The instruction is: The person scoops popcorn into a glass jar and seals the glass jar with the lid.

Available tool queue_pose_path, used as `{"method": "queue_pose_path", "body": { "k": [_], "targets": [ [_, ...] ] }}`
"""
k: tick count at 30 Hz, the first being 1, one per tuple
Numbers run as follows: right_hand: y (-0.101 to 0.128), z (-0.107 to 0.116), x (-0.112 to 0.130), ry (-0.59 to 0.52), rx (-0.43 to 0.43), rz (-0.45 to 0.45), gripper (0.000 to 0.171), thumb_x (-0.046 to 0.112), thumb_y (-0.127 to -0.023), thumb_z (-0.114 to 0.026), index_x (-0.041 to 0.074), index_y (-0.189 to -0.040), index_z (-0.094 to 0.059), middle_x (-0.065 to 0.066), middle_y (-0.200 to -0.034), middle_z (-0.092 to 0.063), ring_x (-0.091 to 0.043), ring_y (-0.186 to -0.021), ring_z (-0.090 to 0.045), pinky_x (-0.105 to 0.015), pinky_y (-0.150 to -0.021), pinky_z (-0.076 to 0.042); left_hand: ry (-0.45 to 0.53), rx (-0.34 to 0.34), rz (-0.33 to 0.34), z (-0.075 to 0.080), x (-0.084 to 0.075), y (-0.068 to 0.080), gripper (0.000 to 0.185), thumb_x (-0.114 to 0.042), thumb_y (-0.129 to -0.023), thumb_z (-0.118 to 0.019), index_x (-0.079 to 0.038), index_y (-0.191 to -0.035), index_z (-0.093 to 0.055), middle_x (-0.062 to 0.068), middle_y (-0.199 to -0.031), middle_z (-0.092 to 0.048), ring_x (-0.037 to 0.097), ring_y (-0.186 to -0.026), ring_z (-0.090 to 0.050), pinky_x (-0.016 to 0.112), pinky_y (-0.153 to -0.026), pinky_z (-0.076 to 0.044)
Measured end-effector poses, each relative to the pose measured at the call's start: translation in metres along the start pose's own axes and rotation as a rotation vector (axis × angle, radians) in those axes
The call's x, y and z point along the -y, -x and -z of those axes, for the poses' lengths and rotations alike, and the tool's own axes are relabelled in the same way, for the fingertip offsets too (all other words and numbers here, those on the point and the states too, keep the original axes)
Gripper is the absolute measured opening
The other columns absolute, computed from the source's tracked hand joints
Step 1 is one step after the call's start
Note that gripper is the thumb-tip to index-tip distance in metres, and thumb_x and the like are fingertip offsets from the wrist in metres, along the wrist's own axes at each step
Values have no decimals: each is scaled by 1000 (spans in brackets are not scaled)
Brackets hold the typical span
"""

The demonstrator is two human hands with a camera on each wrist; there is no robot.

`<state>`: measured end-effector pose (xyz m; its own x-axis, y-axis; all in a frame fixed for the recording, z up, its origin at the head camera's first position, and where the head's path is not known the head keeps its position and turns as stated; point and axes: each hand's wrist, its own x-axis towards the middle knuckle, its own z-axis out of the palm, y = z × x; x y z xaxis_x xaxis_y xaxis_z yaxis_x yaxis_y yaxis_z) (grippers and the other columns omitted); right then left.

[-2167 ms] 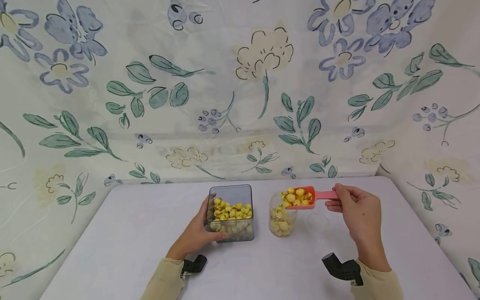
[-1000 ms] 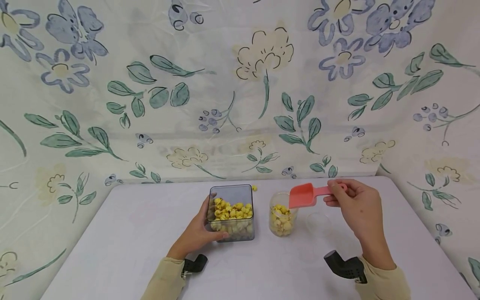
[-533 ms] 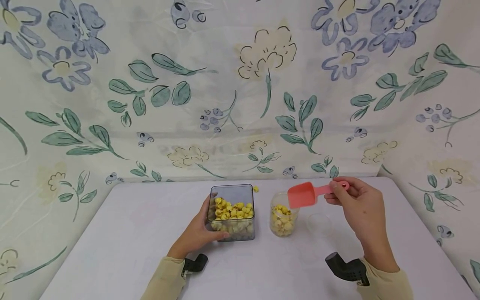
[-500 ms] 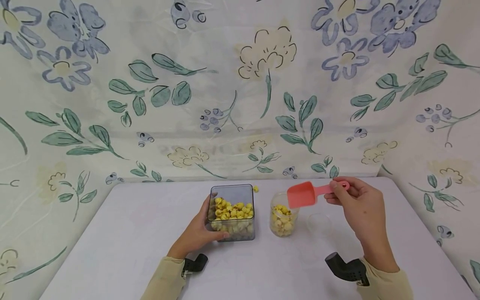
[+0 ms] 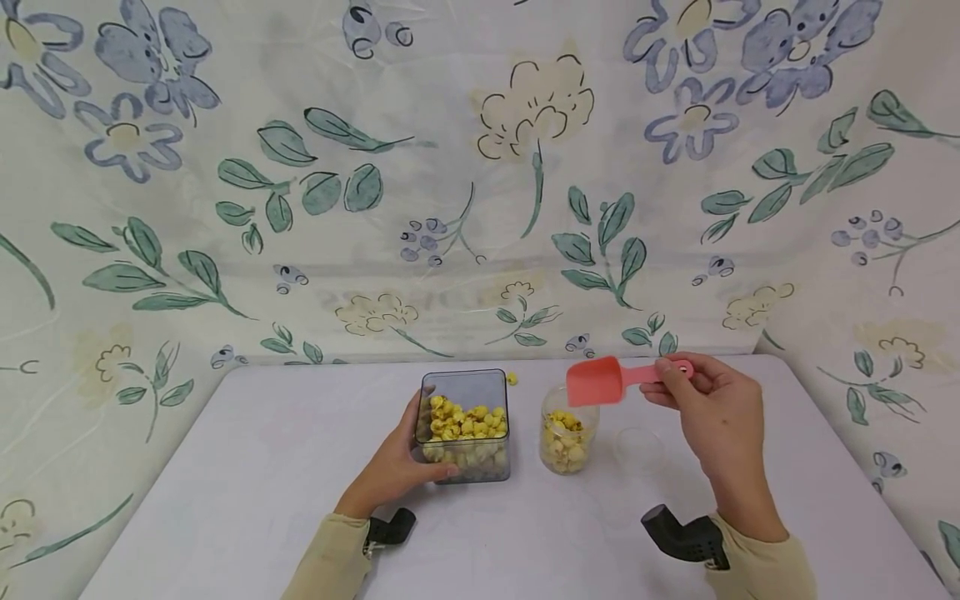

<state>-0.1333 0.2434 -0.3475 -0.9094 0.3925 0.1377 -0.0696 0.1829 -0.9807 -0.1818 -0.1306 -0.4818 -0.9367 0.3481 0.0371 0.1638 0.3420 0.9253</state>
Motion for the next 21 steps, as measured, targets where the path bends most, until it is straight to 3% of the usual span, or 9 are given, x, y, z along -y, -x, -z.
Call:
{"method": "queue_pose_path", "body": {
  "k": [8,21],
  "targets": [
    [3,-11,1,-107,76,87,34,11,-96,-69,-14,-117,-60,2,-87,-71,-11,-71,-74,-24,-69,-59,-7,0,1,0,1,0,124,-28,-76,-90,-14,-163,-3,15,-163,-25,32,-149,-26,50,-119,-30],
    [7,-33,10,-77,140,142,40,15,-100,-64,-17,-123,-59,6,-88,-73,-10,-73,-74,-24,-71,-60,2,1,2,0,0,0,123,-26,-77,-90,-15,-163,-3,15,-163,-24,32,-149,-26,51,-118,-32]
  ]
}}
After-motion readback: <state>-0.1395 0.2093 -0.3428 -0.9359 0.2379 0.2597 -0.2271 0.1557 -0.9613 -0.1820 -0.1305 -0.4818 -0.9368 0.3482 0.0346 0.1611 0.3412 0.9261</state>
